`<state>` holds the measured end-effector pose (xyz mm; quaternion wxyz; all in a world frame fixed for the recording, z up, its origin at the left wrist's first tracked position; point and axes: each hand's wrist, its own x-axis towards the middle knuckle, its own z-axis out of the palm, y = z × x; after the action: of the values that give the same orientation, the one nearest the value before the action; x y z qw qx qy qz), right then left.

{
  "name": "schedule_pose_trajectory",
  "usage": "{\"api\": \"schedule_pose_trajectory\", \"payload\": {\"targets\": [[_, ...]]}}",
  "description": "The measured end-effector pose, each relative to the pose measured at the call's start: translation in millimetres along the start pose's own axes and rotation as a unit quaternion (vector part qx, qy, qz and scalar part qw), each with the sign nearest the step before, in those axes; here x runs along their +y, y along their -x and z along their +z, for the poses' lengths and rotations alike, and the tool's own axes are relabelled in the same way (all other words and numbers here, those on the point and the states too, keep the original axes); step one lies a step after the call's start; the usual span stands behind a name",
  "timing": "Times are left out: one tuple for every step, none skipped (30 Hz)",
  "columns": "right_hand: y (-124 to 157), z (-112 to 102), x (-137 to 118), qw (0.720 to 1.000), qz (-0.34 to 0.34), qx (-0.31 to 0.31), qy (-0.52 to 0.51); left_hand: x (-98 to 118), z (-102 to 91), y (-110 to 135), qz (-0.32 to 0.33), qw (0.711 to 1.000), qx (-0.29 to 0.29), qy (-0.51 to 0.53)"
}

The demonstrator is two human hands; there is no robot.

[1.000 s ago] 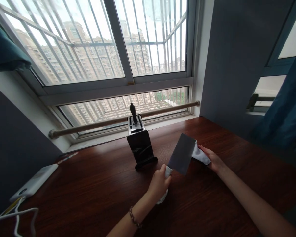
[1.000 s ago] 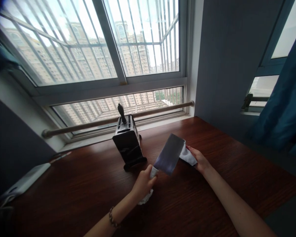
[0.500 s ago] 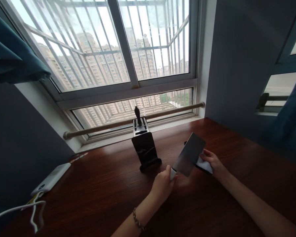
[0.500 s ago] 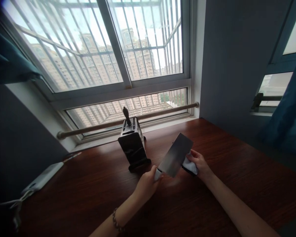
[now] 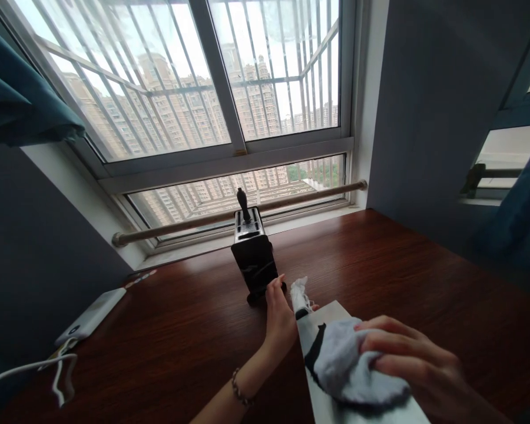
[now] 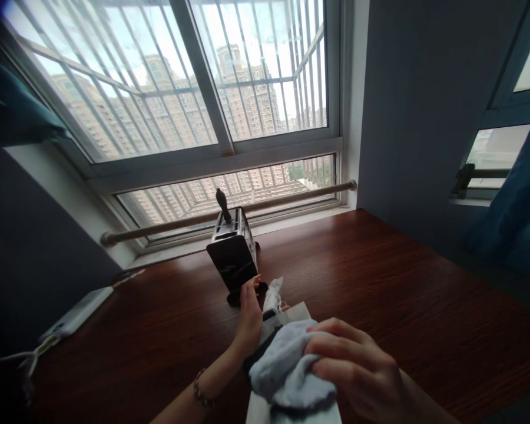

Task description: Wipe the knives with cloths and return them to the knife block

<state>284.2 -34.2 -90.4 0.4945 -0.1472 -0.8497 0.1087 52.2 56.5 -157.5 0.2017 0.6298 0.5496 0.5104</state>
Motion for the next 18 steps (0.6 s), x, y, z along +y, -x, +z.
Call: {"api": "schedule_pose_trajectory", "payload": {"targets": [[3,1,-4,0.999,-0.018,-0.017,0.038,2,1.9,1,-0.074,0.996,-0.015,0.042],[5,2,-6,0.997,-0.033,-0.029,0.067,4,3.3,1,-0.155,0.981,-0.063,0.097],[8,3,-7,0.995,-0.045,-0.031,0.087,5,4.1,2,-0.232,0.951,-0.131,0.159],[10,4,-7,0.994,-0.048,-0.029,0.099,6,4.2,3,-0.295,0.906,-0.205,0.223],[11,6,-6,0.994,-0.047,-0.018,0.101,7,3.7,4,-0.338,0.856,-0.266,0.286],[11,7,-6,0.994,-0.045,-0.001,0.098,8,2.6,5,-0.362,0.809,-0.305,0.348],[12,8,-6,0.995,-0.038,0.016,0.092,9,1.1,7,-0.371,0.769,-0.320,0.412],[13,8,-7,0.995,-0.025,0.033,0.086,10,-0.6,7,-0.370,0.732,-0.316,0.476],[14,8,-8,0.995,-0.008,0.053,0.080,12,-2.3,8,-0.364,0.696,-0.303,0.539],[16,9,-10,0.994,0.009,0.076,0.077,15,-3.9,7,-0.359,0.658,-0.287,0.597],[19,8,-12,0.992,0.024,0.101,0.076,20,-5.2,6,-0.364,0.621,-0.267,0.641],[23,8,-13,0.989,0.041,0.124,0.076,26,-6.1,4,-0.379,0.587,-0.242,0.673],[28,8,-14,0.985,0.054,0.145,0.077,34,-6.6,2,-0.401,0.559,-0.214,0.694],[34,8,-14,0.981,0.069,0.164,0.075,43,-6.9,-2,-0.427,0.539,-0.179,0.704],[40,8,-13,0.976,0.092,0.181,0.072,52,-7.2,-6,-0.444,0.526,-0.147,0.711],[46,8,-11,0.969,0.125,0.203,0.071,62,-8.1,-11,-0.449,0.519,-0.120,0.717],[52,8,-8,0.957,0.165,0.227,0.073,72,-10.2,-17,-0.439,0.518,-0.102,0.727],[59,8,-4,0.940,0.214,0.254,0.081,81,-14.0,-23,-0.422,0.526,-0.095,0.732]]}}
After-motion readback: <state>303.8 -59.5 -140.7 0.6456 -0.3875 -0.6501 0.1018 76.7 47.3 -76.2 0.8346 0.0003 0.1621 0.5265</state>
